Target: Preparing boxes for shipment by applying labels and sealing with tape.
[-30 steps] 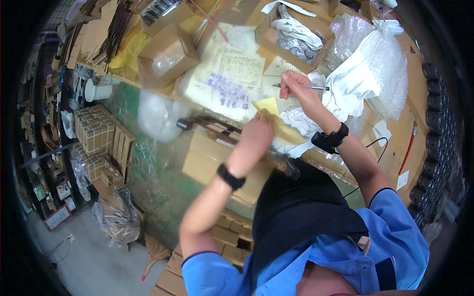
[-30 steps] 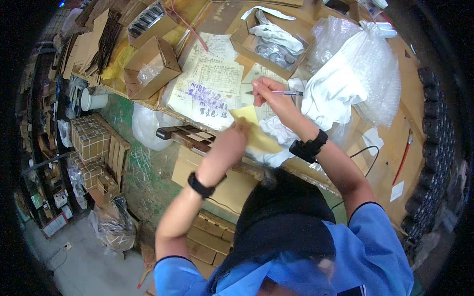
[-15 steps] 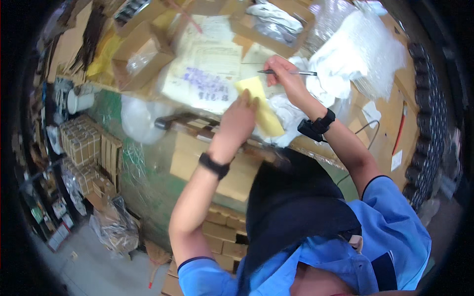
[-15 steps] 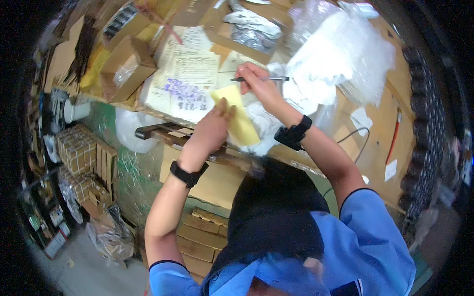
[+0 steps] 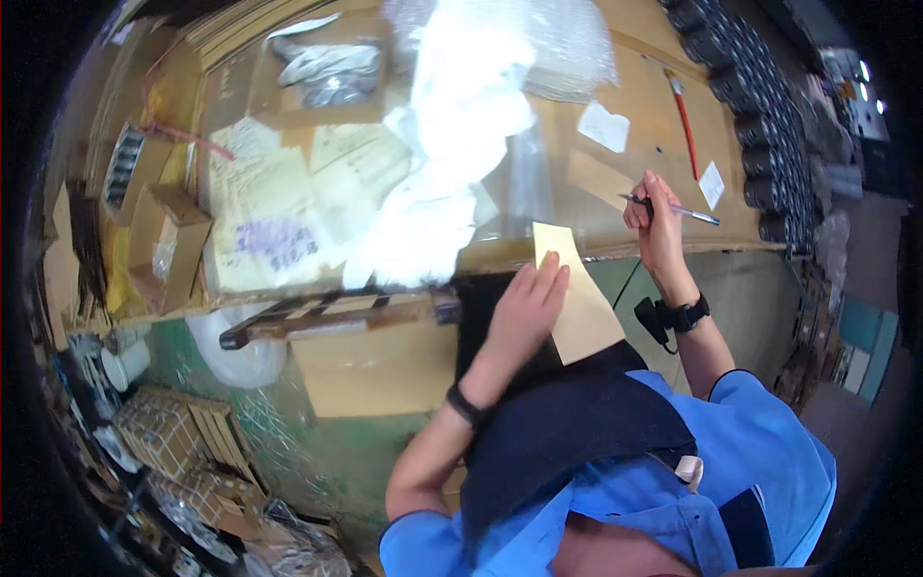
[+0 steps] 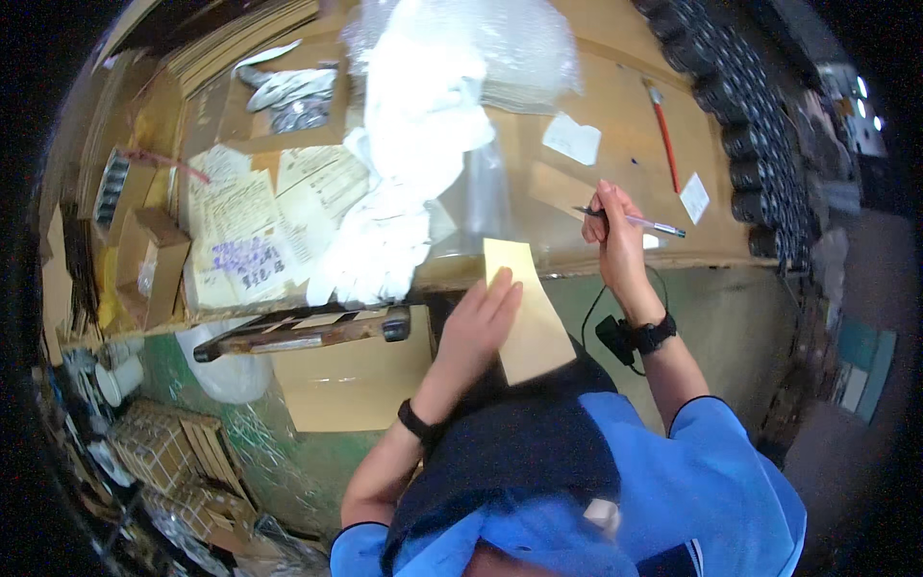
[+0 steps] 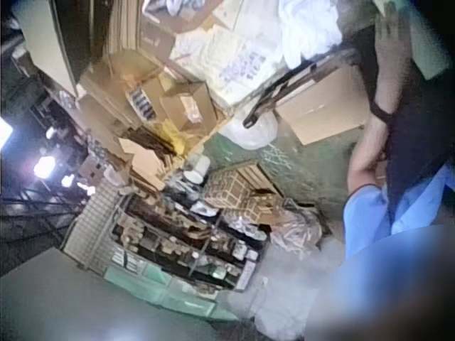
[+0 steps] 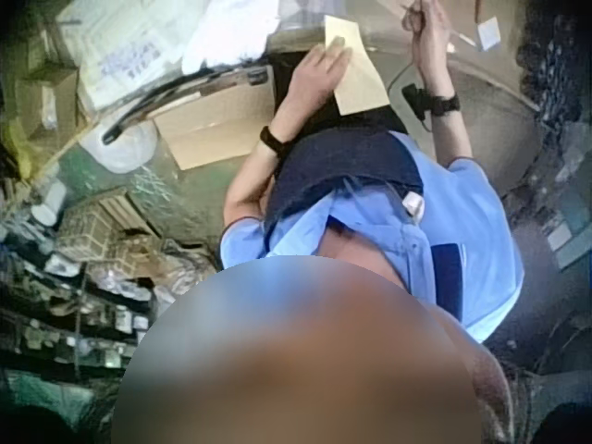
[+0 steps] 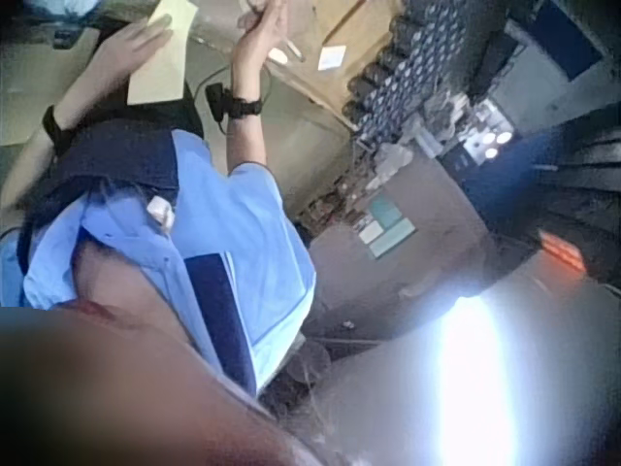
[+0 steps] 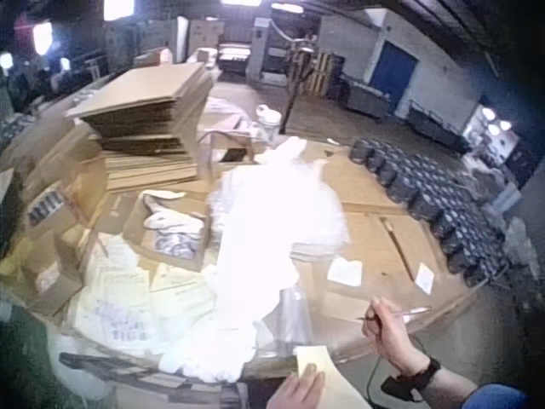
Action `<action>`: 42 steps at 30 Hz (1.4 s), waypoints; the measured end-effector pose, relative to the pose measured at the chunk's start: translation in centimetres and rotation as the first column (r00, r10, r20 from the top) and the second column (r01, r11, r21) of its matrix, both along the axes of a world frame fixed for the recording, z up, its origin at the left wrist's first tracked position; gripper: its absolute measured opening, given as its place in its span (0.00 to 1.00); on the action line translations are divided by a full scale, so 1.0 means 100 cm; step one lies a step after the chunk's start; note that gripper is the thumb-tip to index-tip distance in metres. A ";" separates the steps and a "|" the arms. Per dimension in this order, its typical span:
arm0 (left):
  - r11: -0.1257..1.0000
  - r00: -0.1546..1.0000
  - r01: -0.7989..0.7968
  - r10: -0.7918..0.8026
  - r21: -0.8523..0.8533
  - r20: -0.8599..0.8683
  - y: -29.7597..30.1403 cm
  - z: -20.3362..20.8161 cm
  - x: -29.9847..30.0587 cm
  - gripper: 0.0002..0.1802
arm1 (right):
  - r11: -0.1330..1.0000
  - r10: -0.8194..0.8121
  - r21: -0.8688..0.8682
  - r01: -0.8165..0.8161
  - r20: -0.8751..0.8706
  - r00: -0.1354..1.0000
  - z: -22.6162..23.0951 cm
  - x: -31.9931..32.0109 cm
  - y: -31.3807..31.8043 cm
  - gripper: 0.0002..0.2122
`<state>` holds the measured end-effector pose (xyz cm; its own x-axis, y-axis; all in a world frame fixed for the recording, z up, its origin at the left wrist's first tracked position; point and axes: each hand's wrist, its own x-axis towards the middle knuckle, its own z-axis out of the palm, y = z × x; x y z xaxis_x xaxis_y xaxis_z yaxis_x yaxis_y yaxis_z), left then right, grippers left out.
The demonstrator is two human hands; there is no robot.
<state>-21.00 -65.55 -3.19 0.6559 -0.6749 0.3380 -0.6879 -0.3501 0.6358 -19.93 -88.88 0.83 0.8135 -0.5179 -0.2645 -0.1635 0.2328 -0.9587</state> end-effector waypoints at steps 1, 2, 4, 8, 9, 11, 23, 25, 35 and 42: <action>1.000 1.000 0.006 -0.006 -0.001 -0.001 -0.008 -0.011 0.000 0.23 | 0.999 -0.039 -0.012 0.039 -0.014 0.999 -0.001 -0.013 -0.006 0.15; 1.000 1.000 0.013 -0.013 -0.005 0.004 -0.019 -0.021 -0.002 0.23 | 0.996 -0.083 -0.032 0.082 -0.021 0.996 -0.005 -0.026 -0.011 0.15; 0.998 0.995 0.069 -0.069 -0.002 0.070 -0.039 -0.031 0.001 0.22 | 0.991 -0.121 -0.067 0.118 -0.047 0.992 -0.009 -0.040 -0.015 0.15; 0.984 0.987 0.080 -0.100 0.158 0.123 -0.073 -0.052 -0.002 0.24 | 0.986 -0.146 -0.107 0.130 -0.156 0.977 -0.023 -0.041 -0.013 0.14; 0.972 0.985 0.037 -0.075 0.233 0.153 -0.081 -0.058 -0.003 0.25 | 0.985 -0.144 -0.126 0.118 -0.218 0.965 -0.025 -0.036 -0.012 0.13; 0.966 0.987 0.071 -0.104 0.250 0.123 -0.091 -0.074 -0.005 0.27 | 1.000 -0.024 -0.022 0.020 -0.195 0.981 -0.039 -0.029 -0.017 0.13; 0.957 0.978 0.011 -0.071 0.288 0.197 -0.114 -0.093 -0.015 0.26 | 0.931 0.216 -0.297 -0.213 -0.025 0.976 -0.121 -0.006 -0.039 0.17; 0.962 0.983 0.004 -0.054 0.274 0.177 -0.115 -0.097 -0.016 0.26 | 0.911 0.222 -0.346 -0.224 -0.047 0.974 -0.121 -0.005 -0.035 0.17; 0.968 0.965 -0.031 -0.036 0.250 0.261 -0.116 -0.099 -0.016 0.25 | 0.831 0.173 -0.526 -0.179 -0.061 0.983 -0.131 -0.008 -0.033 0.16; 0.977 0.971 -0.012 -0.039 0.213 0.235 -0.116 -0.098 -0.016 0.27 | 0.824 0.187 -0.534 -0.190 -0.061 0.980 -0.128 -0.008 -0.033 0.14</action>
